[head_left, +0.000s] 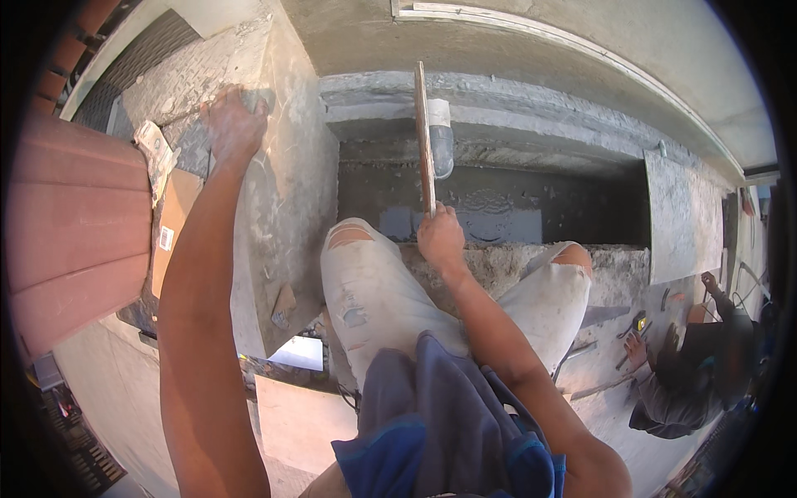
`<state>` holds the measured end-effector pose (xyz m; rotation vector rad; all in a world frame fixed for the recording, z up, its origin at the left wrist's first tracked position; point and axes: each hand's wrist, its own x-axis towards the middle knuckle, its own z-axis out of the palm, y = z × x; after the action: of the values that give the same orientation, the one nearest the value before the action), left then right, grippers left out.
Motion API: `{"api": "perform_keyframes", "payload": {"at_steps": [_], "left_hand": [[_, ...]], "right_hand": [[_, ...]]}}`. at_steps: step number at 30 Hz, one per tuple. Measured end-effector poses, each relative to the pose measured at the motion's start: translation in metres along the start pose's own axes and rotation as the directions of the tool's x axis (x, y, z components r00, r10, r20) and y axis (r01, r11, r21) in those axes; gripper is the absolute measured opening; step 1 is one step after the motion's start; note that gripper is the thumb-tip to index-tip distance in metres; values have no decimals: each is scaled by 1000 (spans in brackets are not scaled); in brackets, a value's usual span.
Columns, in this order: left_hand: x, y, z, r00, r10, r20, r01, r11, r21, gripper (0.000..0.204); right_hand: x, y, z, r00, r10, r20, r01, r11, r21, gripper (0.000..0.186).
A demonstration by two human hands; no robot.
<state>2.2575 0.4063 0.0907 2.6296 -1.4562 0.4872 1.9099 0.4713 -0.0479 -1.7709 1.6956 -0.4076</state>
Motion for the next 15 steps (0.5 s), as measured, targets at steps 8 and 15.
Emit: {"api": "perform_keyframes", "payload": {"at_steps": [8, 15], "left_hand": [[0, 4, -9, 1000, 2, 24, -2, 1000, -3, 58], [-1, 2, -4, 999, 34, -21, -33, 999, 35, 59]], "right_hand": [[-2, -11, 1, 1000, 13, -6, -13, 1000, 24, 34], [-4, -11, 12, 997, 41, -65, -37, 998, 59, 25]]}}
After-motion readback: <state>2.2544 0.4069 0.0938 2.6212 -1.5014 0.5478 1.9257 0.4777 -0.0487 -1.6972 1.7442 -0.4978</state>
